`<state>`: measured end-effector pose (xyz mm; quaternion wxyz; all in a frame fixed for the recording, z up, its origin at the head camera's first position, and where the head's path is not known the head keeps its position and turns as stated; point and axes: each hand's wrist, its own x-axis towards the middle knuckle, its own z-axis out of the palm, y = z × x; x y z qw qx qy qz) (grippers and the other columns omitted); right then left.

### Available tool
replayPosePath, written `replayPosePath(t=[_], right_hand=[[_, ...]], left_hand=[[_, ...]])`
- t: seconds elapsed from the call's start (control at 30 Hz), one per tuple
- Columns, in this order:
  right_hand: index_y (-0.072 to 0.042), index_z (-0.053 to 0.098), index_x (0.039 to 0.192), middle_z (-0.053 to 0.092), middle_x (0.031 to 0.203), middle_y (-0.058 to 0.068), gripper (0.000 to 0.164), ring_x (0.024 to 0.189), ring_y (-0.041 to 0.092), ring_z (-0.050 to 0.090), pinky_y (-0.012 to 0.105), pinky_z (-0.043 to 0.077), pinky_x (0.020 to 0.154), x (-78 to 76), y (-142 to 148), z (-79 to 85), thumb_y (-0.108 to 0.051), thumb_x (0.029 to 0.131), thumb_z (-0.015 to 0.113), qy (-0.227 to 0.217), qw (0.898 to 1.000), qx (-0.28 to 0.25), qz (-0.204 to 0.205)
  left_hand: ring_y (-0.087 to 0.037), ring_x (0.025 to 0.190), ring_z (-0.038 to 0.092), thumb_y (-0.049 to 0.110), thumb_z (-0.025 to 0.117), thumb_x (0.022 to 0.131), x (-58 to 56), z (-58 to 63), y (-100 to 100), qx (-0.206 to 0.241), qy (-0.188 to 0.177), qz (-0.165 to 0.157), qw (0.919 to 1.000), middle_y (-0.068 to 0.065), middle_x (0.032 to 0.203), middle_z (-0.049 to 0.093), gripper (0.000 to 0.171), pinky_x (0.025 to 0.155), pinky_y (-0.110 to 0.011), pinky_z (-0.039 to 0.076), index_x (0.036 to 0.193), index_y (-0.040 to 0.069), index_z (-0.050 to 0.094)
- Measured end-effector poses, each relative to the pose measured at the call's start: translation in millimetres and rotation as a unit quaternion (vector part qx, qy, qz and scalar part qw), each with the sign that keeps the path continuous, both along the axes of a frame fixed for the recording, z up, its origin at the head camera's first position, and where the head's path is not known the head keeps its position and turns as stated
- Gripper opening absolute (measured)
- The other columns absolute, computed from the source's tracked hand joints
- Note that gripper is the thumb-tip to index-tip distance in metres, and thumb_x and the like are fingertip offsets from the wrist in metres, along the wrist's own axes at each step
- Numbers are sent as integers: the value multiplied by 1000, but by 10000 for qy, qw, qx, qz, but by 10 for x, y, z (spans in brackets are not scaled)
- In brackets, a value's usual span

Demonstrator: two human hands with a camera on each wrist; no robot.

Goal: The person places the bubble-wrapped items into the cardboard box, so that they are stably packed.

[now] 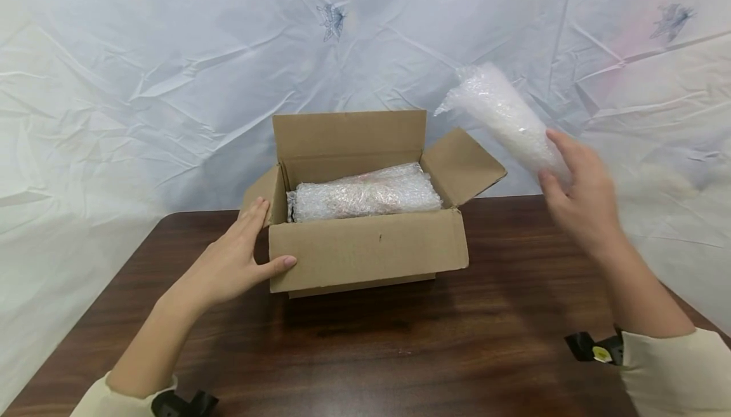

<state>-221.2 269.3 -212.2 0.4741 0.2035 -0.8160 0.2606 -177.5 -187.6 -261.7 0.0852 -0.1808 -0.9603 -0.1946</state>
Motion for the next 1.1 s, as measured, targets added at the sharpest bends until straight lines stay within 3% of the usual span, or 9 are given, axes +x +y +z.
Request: replayPosePath(t=[0.37, 0.6, 0.73, 0.93, 1.1], right_hand=[[2, 56, 124, 56, 119, 22, 49, 110, 40, 48, 46, 33, 96, 0, -398, 123, 8, 75, 59, 549, 9950, 518, 655], [2, 50, 129, 55, 120, 22, 53, 110, 39, 47, 47, 34, 94, -29, -638, 183, 11, 77, 59, 325, 9904, 1004, 893], [1, 51, 128, 56, 116, 22, 52, 108, 38, 49, 48, 35, 92, -73, -771, 185, 10, 78, 60, 418, 9872, 1169, 1002], [0, 52, 127, 57, 116, 21, 51, 106, 37, 50, 48, 36, 91, -133, -939, 180, 9, 78, 60, 541, 9786, 1507, 1294], [-4, 53, 129, 59, 114, 16, 51, 101, 34, 52, 47, 37, 88, -184, -1047, 180, 8, 80, 61, 395, 9710, 1923, 1367]], left_hand=[[-32, 138, 4, 67, 51, 80, -4, -5, -1, 27, -22, 48, 10000, -13, 153, 1, 106, 102, -59, 19, 148, 3, 1], [-33, 138, 6, 68, 51, 80, 2, -6, 2, 18, 8, 78, 10000, -12, 154, 2, 106, 101, -61, 20, 148, 4, 2], [-33, 138, 7, 68, 51, 80, 4, -8, 3, 1, 36, 92, 10000, -12, 154, 3, 106, 100, -62, 21, 148, 4, 2], [-33, 138, 7, 68, 51, 80, 1, -6, 3, -6, 50, 92, 9999, -13, 153, 3, 106, 100, -61, 21, 148, 3, 3], [-32, 138, 7, 69, 50, 79, -3, -15, 3, -18, 28, 114, 9999, -12, 154, 2, 106, 100, -60, 21, 148, 4, 2]])
